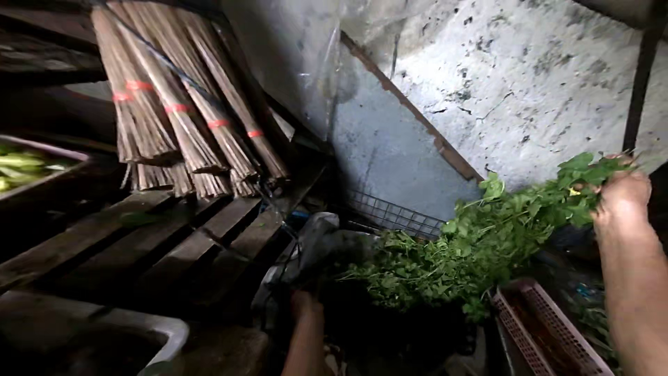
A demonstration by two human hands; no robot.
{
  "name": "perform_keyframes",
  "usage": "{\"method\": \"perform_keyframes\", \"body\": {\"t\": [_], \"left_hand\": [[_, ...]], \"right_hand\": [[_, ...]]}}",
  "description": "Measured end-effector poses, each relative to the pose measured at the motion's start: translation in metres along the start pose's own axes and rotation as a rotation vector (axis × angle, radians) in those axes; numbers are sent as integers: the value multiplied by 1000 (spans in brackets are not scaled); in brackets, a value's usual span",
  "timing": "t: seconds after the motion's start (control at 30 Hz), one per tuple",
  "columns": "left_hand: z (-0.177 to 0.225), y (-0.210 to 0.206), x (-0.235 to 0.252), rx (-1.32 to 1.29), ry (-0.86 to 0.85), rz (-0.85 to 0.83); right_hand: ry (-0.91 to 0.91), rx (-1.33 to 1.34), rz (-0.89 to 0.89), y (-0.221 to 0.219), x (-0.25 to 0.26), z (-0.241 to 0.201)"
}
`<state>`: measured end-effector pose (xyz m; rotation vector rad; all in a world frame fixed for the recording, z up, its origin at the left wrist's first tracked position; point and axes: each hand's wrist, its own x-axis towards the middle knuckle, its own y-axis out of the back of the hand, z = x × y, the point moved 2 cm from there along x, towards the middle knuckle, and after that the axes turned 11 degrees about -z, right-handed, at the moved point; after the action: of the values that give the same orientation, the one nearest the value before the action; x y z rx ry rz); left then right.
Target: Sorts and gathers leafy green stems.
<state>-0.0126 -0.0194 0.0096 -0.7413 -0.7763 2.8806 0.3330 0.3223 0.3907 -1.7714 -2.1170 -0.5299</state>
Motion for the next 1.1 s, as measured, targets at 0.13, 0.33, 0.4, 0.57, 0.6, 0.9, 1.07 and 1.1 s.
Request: {"method": "perform_keyframes", "body": {"t": [0.13,0.33,0.4,0.57,0.6,0.9,1.07,1.1], "left_hand": [[-14,8,19,371,-3,57],[12,-24,-39,268,31,-123],[26,-42,-79,177,87,-141],[30,-51,-89,528,131,-310],[37,-48,-85,835,60,-325],[73,-109,-198,1028,-494,-912],[23,-154,-188,865,-339,-1170],[18,-152,-171,902,-390,-1152]], "right_hand": [[101,62,-26,25,11,-35],[169,153,-242,22,-4,-47],[181,191,-320,12,-12,-40],[151,318,-496,-14,-26,-11],[138,320,-500,-20,-31,-8],[-19,335,-575,-64,-70,7],[14,207,-632,-79,-71,9],[22,160,-606,-72,-64,8]]}}
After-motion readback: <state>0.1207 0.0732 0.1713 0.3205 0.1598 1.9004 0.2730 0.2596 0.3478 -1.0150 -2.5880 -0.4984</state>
